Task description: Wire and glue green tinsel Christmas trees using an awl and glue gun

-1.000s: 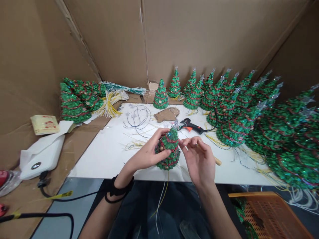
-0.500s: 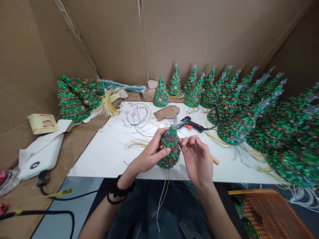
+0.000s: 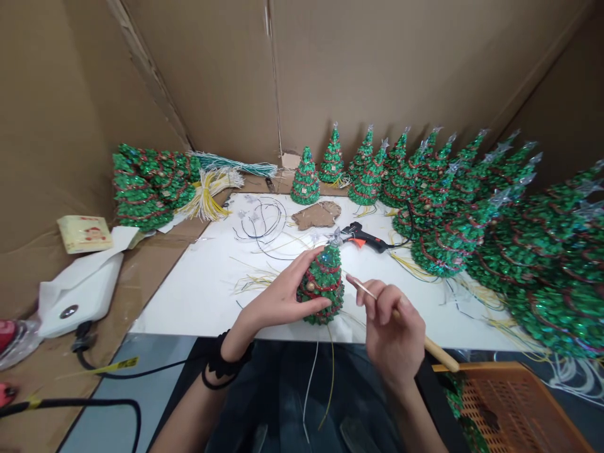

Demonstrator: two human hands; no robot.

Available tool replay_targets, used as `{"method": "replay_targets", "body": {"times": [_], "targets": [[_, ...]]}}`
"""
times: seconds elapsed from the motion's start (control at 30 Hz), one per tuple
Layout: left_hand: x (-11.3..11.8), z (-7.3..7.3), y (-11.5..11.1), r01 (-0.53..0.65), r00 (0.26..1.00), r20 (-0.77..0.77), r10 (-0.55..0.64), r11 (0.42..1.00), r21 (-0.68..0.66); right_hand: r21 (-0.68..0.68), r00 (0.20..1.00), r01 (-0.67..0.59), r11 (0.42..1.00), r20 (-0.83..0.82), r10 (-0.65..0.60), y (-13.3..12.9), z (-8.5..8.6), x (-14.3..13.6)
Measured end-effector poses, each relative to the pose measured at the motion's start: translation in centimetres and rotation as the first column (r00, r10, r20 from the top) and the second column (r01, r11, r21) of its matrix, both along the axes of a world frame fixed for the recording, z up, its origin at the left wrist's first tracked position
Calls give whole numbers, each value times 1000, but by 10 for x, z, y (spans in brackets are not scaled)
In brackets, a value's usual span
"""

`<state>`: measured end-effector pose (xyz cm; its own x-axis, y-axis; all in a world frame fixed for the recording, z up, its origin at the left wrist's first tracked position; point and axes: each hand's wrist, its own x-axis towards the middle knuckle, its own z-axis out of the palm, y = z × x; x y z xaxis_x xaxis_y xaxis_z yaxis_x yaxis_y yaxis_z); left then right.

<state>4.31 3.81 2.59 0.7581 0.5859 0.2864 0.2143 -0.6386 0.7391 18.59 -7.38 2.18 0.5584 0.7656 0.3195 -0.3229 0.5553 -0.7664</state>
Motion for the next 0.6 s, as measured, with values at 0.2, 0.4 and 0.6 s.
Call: {"method": "replay_targets", "body": {"times": [0.2,0.4,0.6], "targets": [[5,4,2,-34,999,2,34,998,-45,20,955,-34,999,294,27,-7,-3,5],[24,17,9,-22,999,47,26,995,-95,3,956,7,1000,292,-7,3,1,15],[32,21,10,-36,998,44,42,992,-117,-17,953,21,1000,302,-15,11,4,27]]}}
